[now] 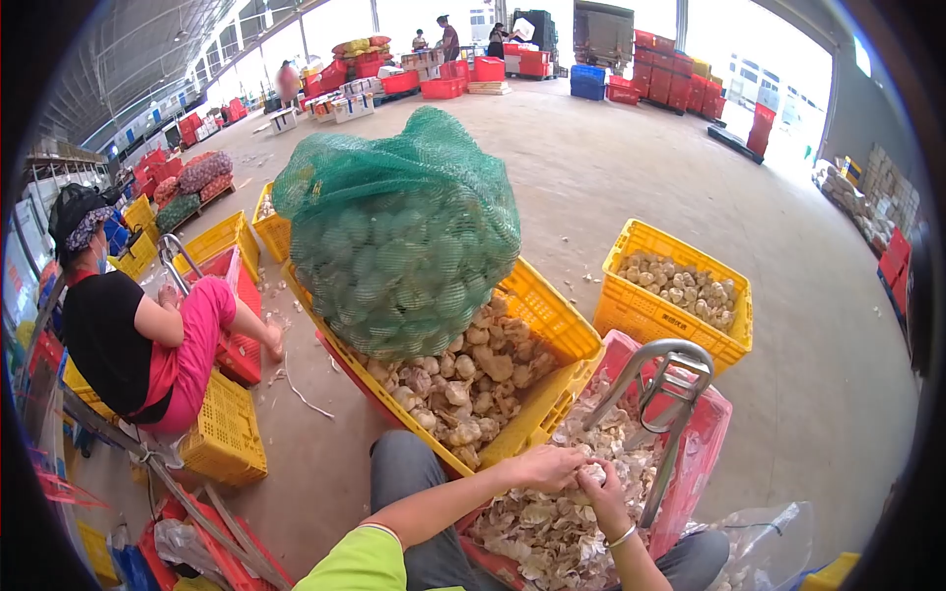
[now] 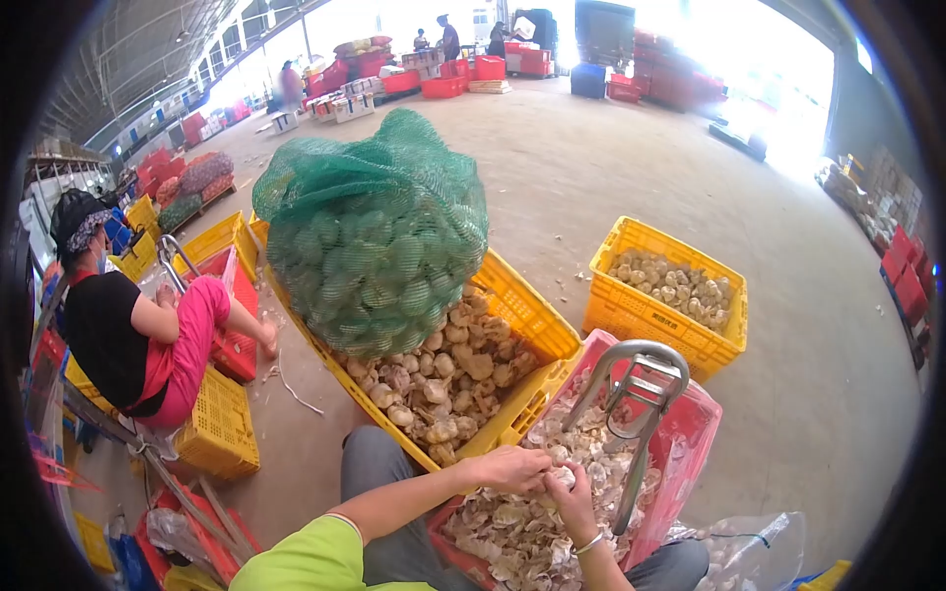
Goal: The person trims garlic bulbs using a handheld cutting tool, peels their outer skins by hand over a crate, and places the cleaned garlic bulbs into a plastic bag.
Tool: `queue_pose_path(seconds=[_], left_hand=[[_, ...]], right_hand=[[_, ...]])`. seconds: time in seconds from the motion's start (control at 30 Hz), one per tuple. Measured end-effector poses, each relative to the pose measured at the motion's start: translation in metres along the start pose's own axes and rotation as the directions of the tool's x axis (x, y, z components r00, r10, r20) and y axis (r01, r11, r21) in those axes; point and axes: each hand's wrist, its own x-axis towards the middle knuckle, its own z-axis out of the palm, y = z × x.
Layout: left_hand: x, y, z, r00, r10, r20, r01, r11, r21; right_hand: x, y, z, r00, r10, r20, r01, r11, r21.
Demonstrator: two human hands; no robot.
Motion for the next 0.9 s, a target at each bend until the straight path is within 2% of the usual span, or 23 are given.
queue_pose_path(seconds=[0.13, 0.23, 0.33, 0.43, 0.53, 0.57, 0.63, 0.73, 0.77, 0.8, 0.83, 0.87, 0.9], left_hand=[[0.004, -0.004, 0.013, 0.995, -0.087, 0.038, 0.082, 0.990, 0.111], [0.006, -0.012, 0.012, 0.998, -0.068, 0.007, 0.068, 0.997, 0.023], [0.006, -0.012, 0.007, 0.991, -0.126, 0.042, 0.129, 0.988, -0.080], [0.003, -0.005, 0.000, 0.980, -0.186, 0.065, 0.190, 0.980, -0.061], [0.002, -0.017, -0.003, 0.920, -0.391, 0.039, 0.375, 0.903, 0.208], [0.001, -0.023, 0.000, 0.941, -0.338, -0.003, 0.335, 0.931, 0.143], [0.000, -0.030, 0.001, 0.966, -0.239, -0.103, 0.243, 0.970, 0.025], [0.009, -0.023, 0.008, 0.991, -0.132, -0.034, 0.120, 0.964, -0.238], [0.013, -0.025, 0.017, 0.979, -0.200, 0.042, 0.199, 0.880, -0.432], [0.015, -0.028, 0.034, 0.977, -0.212, 0.037, 0.187, 0.751, -0.633], [0.015, -0.031, 0.055, 0.975, -0.220, 0.032, 0.157, 0.582, -0.798], [0.016, -0.034, 0.067, 0.974, -0.224, 0.028, 0.114, 0.379, -0.918], [0.014, -0.029, 0.070, 0.972, -0.236, 0.000, 0.090, 0.371, -0.924]], right_hand=[[0.010, 0.008, -0.012, 0.985, -0.164, -0.055, 0.151, 0.971, -0.185], [0.006, 0.004, -0.016, 0.993, -0.088, -0.081, 0.051, 0.924, -0.379], [0.005, 0.003, -0.013, 0.991, -0.121, -0.060, 0.098, 0.949, -0.300], [-0.002, -0.011, -0.007, 0.991, -0.132, -0.039, 0.121, 0.970, -0.211], [0.000, -0.009, -0.018, 0.976, -0.088, -0.197, 0.071, 0.993, -0.089], [-0.002, -0.012, -0.025, 0.976, -0.083, -0.200, 0.068, 0.995, -0.079], [-0.008, -0.023, -0.022, 0.970, 0.086, -0.229, -0.049, 0.985, 0.164], [-0.015, -0.023, -0.012, 0.959, 0.252, -0.133, -0.165, 0.873, 0.460], [-0.017, -0.016, -0.010, 0.958, 0.278, -0.068, -0.193, 0.802, 0.565], [-0.018, -0.008, -0.008, 0.955, 0.297, -0.001, -0.222, 0.716, 0.662], [-0.017, -0.001, -0.007, 0.955, 0.294, 0.027, -0.237, 0.709, 0.664], [-0.014, -0.001, -0.006, 0.953, 0.294, 0.069, -0.262, 0.691, 0.674], [-0.012, -0.002, -0.007, 0.950, 0.294, 0.108, -0.286, 0.674, 0.682]])
